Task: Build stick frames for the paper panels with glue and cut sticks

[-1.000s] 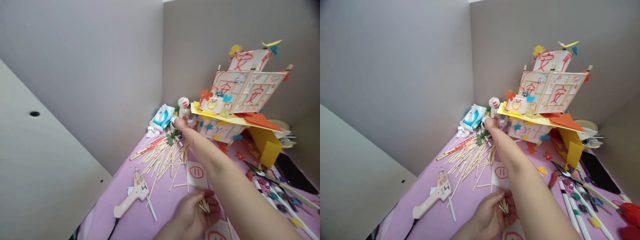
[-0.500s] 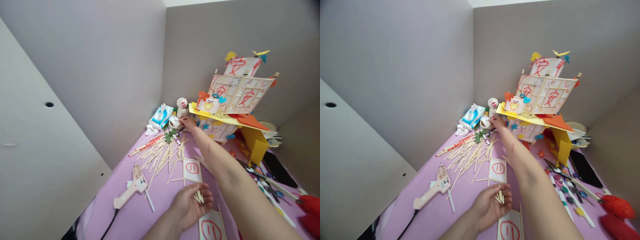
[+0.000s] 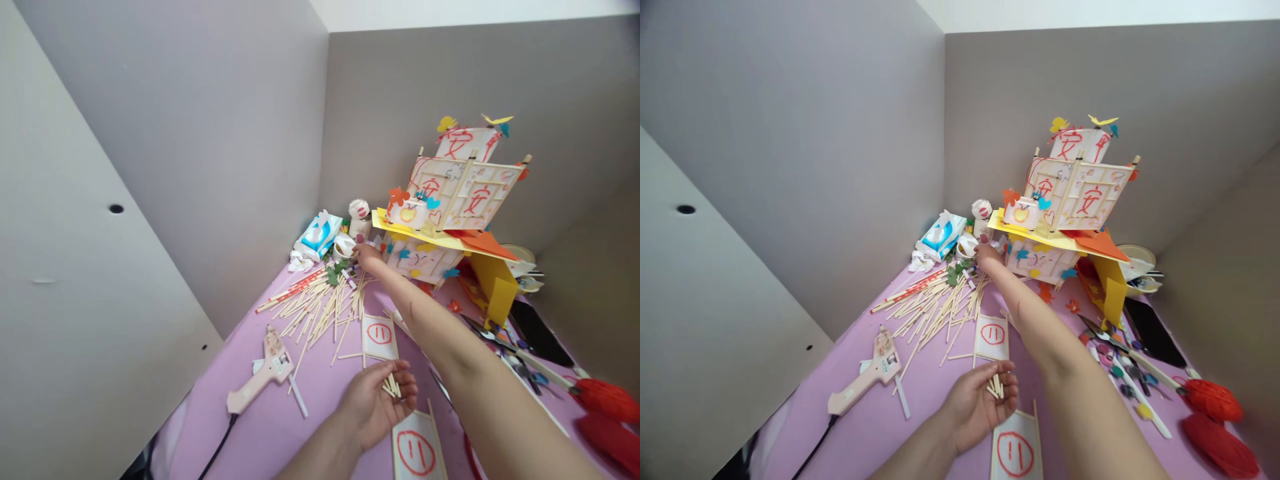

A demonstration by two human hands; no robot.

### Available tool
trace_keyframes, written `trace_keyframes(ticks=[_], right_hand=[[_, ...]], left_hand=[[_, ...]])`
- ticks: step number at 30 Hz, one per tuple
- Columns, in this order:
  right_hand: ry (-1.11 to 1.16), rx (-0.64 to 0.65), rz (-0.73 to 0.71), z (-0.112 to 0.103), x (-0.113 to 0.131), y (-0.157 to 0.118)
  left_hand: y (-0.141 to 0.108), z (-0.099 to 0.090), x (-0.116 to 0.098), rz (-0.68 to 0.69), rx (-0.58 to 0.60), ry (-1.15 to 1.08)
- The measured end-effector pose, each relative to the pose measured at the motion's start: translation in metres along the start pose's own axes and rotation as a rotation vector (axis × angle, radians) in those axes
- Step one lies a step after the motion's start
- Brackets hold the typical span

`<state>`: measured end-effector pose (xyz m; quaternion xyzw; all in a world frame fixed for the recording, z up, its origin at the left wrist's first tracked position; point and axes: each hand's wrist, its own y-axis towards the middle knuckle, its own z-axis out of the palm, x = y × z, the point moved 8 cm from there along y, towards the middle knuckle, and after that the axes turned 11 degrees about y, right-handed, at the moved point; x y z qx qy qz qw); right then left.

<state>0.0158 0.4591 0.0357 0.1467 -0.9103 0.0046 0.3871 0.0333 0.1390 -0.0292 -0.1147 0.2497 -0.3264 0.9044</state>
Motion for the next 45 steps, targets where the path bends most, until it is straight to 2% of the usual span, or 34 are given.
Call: trace_keyframes(ticks=[3,6,13,22,25,30,37,41,45], right_hand=[[-0.106,0.062,-0.010,0.007,-0.002,0.009],[-0.157,0.077,-0.030,0.002,0.001,0.018],[-0.207,-0.066,-0.066,-0.030,0.012,0.043],[-0.218,-0.187,-0.136,-0.023,0.007,0.045],[-0.227,-0.172,-0.176,-0.020,0.008,0.040],[-0.253,-0.049,-0.273,-0.006,0.006,0.021],[-0.261,-0.019,-0.269,0.001,0.000,0.009],[-0.254,-0.046,-0.256,-0.004,0.012,-0.008],[-0.237,0.100,-0.347,0.011,0.036,-0.049]], left_hand=[[0.000,0.000,-0.001,0.010,0.006,0.000],[0.001,-0.001,0.000,0.011,0.012,0.007],[0.002,-0.003,0.001,-0.006,-0.008,0.021],[0.004,-0.005,0.001,0.002,0.007,0.029],[0.003,-0.006,0.001,0.010,-0.007,0.038],[0.003,-0.004,0.000,0.008,0.014,0.027],[0.003,-0.002,-0.001,0.012,0.014,0.021],[0.002,-0.001,-0.001,0.024,0.037,0.018],[0.002,-0.001,0.000,0.022,0.049,0.014]])
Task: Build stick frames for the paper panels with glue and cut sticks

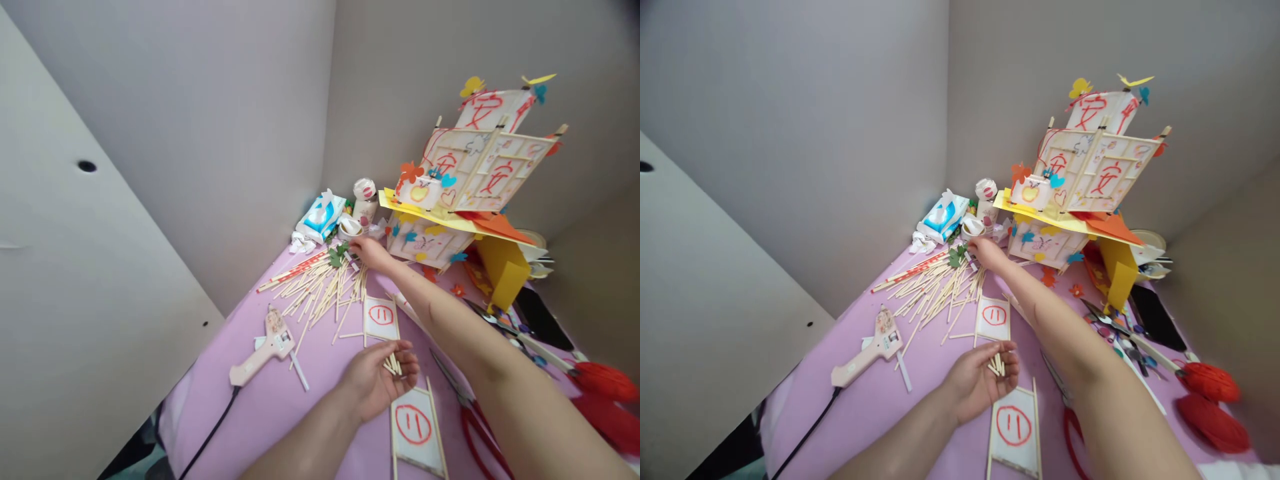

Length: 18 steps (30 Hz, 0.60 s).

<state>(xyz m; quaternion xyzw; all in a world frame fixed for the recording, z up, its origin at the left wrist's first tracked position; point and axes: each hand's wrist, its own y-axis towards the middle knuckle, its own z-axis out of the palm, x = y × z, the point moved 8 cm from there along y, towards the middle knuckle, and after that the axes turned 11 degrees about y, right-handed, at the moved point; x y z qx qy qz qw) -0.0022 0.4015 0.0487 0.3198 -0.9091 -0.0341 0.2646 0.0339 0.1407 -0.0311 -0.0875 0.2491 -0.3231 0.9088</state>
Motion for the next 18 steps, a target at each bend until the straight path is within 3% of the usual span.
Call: trace_keyframes(ticks=[4,8,18], right_hand=[[0.020,0.155,-0.132,0.020,0.041,-0.029],[-0.019,0.244,-0.196,0.040,0.067,-0.034],[-0.110,0.352,-0.208,0.091,0.111,0.029]], left_hand=[[0.000,0.000,0.001,-0.006,0.003,0.012],[-0.001,0.001,0.002,-0.002,0.015,0.022],[0.003,-0.003,0.004,0.030,-0.012,0.013]])
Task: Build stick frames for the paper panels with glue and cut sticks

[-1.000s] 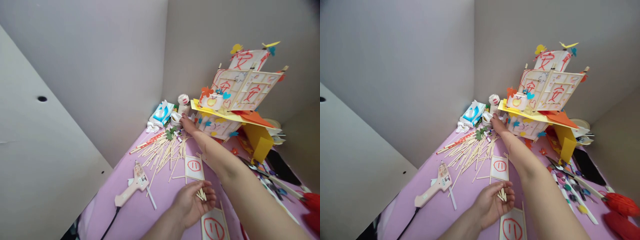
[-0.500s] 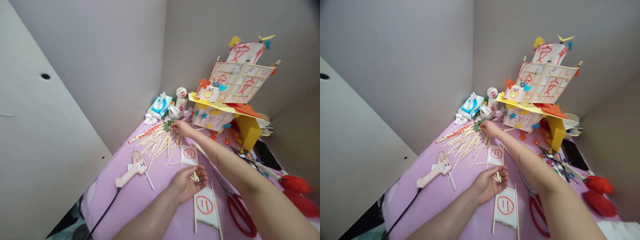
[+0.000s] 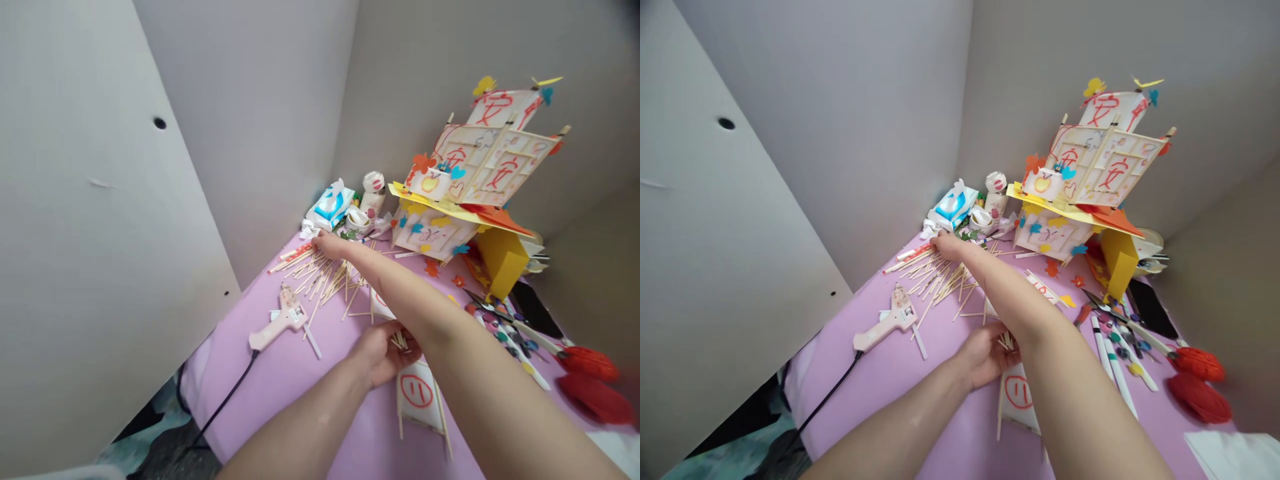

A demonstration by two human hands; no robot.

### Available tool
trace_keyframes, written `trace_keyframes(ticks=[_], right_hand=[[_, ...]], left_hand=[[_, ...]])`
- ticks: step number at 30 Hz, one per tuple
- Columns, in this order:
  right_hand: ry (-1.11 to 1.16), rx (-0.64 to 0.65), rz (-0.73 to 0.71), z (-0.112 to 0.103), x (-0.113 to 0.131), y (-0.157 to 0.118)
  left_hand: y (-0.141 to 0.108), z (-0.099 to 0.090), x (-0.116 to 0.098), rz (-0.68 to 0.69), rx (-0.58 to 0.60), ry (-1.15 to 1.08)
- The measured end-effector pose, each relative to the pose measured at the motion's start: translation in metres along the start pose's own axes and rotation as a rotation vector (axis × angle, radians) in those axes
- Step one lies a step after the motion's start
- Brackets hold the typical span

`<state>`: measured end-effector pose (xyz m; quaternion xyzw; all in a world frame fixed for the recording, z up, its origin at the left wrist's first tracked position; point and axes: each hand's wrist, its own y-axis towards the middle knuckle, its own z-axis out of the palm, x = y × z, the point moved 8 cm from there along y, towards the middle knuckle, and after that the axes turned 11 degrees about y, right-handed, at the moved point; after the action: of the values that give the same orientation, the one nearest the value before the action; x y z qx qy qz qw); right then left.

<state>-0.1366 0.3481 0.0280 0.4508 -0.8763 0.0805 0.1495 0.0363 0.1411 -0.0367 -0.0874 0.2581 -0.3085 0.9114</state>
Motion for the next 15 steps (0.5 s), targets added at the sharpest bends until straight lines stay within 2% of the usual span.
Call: trace_keyframes(ticks=[3,7,10,15], right_hand=[[-0.001,0.004,-0.036,-0.007,0.012,0.002],[-0.019,-0.021,-0.049,-0.025,0.013,-0.026],[-0.041,-0.011,-0.017,-0.033,-0.003,-0.059],[-0.079,-0.024,0.119,-0.034,-0.036,-0.115]], left_hand=[[-0.001,0.001,0.000,-0.007,0.011,-0.014],[-0.005,0.004,-0.003,-0.008,0.019,0.019],[-0.008,0.004,-0.004,-0.017,0.011,0.038],[-0.008,0.004,-0.003,-0.022,0.022,0.038]])
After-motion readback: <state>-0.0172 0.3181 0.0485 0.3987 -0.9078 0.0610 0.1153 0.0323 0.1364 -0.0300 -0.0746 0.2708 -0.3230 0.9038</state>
